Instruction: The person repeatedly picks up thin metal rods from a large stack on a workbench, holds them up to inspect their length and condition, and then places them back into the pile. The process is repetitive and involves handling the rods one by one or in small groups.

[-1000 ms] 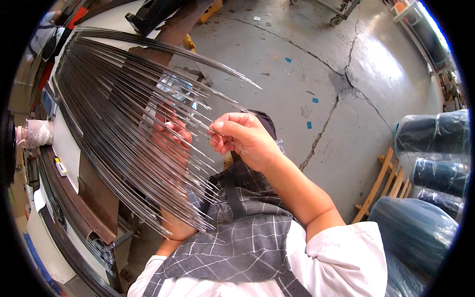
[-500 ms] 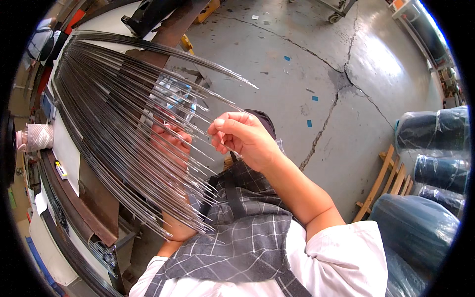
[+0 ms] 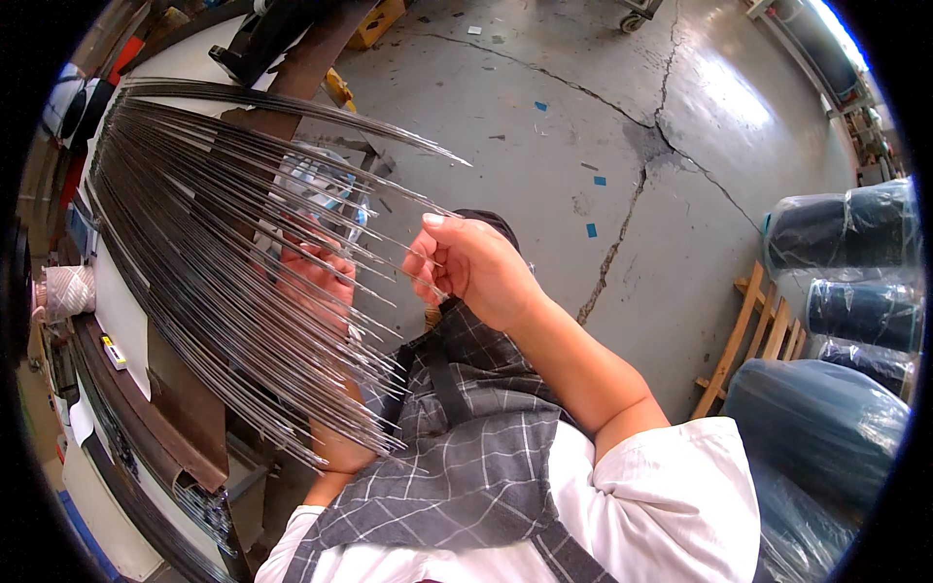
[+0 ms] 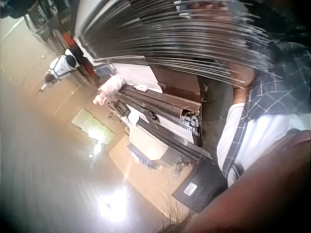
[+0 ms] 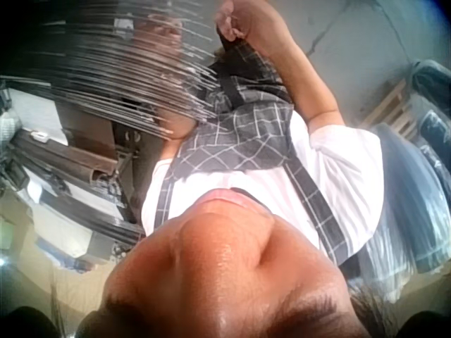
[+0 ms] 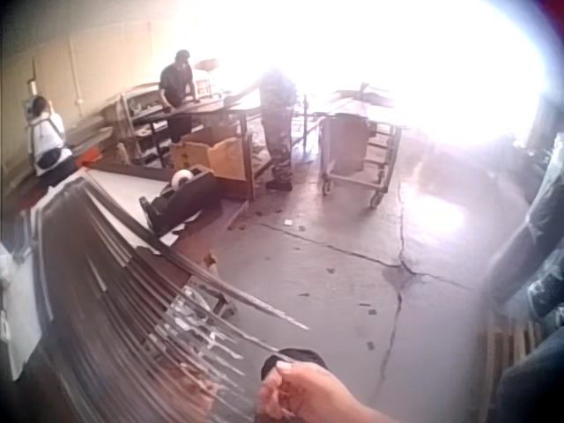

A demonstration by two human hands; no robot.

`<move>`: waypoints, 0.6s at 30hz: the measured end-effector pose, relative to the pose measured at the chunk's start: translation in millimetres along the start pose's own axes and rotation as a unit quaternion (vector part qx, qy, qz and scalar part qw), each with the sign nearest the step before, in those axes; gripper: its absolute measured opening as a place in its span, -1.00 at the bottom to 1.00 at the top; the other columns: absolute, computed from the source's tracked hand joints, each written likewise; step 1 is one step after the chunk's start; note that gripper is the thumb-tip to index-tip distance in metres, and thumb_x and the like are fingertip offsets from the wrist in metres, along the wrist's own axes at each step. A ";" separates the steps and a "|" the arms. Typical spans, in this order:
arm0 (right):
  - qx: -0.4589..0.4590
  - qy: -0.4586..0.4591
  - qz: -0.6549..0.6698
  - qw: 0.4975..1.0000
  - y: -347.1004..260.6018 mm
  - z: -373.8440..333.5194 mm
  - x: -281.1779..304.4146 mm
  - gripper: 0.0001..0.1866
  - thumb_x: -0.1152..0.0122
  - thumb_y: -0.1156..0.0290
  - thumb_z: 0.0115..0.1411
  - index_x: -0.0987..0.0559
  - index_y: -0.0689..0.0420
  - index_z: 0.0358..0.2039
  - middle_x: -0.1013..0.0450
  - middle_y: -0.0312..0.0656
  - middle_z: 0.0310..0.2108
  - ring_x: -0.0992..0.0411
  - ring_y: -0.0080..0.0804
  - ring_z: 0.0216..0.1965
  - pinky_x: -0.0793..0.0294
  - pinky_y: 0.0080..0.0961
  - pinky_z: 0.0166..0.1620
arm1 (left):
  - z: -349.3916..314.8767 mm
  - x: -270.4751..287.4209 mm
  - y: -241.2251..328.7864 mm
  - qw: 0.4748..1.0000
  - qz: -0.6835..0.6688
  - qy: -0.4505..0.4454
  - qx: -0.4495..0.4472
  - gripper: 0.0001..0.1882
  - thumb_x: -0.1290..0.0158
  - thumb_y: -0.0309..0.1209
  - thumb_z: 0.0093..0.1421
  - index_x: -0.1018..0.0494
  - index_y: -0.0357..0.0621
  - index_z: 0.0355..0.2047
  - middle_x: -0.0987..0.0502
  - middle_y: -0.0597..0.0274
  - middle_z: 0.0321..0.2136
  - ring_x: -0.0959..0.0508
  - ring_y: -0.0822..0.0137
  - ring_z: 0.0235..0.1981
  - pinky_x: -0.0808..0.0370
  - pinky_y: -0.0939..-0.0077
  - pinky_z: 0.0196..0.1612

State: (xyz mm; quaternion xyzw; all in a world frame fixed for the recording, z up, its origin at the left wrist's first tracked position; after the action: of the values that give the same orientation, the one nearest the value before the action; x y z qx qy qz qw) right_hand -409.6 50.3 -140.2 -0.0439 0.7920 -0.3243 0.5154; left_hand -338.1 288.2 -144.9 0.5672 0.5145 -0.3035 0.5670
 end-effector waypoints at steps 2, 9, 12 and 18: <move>0.005 -0.001 0.009 1.000 0.0 -1.2 0.7 -0.66 0.16 0.25 0.25 -0.46 0.20 -0.52 -0.43 -0.15 -0.55 -0.36 -0.38 -0.59 -0.36 -0.53 -0.52 | 6.7 -3.6 1.8 1.000 -0.005 -0.003 -0.003 -0.52 0.01 -0.16 0.14 -0.28 -0.07 0.04 -0.41 0.19 -0.11 -0.42 0.30 -0.18 -0.36 0.29 -0.13; 0.008 0.009 -0.048 0.999 -2.8 -3.4 -3.2 -0.72 0.11 0.36 0.16 -0.47 0.25 -0.56 -0.41 -0.14 -0.61 -0.33 -0.41 -0.63 -0.34 -0.56 -0.53 | 103.8 -19.5 23.6 0.994 -0.097 -0.020 -0.045 -0.48 0.00 -0.14 0.13 -0.26 -0.08 0.05 -0.41 0.18 -0.12 -0.43 0.29 -0.22 -0.34 0.30 -0.16; 0.007 0.008 -0.048 0.999 -1.7 -2.1 -1.4 -0.77 0.07 0.42 0.13 -0.47 0.26 -0.57 -0.39 -0.16 -0.65 -0.32 -0.47 -0.64 -0.33 -0.59 -0.53 | 148.5 -22.6 33.3 0.989 -0.136 -0.043 -0.045 -0.47 -0.01 -0.13 0.13 -0.25 -0.09 0.06 -0.41 0.18 -0.13 -0.43 0.29 -0.23 -0.34 0.30 -0.17; 0.027 0.016 -0.060 0.998 -5.9 -4.8 -6.4 -0.83 0.00 0.46 0.12 -0.46 0.24 -0.57 -0.39 -0.21 -0.67 -0.31 -0.57 -0.65 -0.31 -0.65 -0.55 | 182.1 -28.6 40.9 0.975 -0.148 -0.164 0.018 -0.45 -0.05 -0.09 0.10 -0.29 -0.10 0.03 -0.43 0.22 -0.16 -0.45 0.29 -0.25 -0.34 0.28 -0.17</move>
State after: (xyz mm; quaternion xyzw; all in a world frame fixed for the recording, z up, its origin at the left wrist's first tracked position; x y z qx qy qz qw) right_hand -412.3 50.5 -130.6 -0.0725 0.7873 -0.3768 0.4827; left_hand -264.8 114.4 -136.3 0.4372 0.4874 -0.4825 0.5818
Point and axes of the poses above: each hand's wrist, its own z-axis towards the middle knuckle, its own x-axis out of the back of the hand, y = z × x, the point moved 7 cm from there along z, towards the middle knuckle
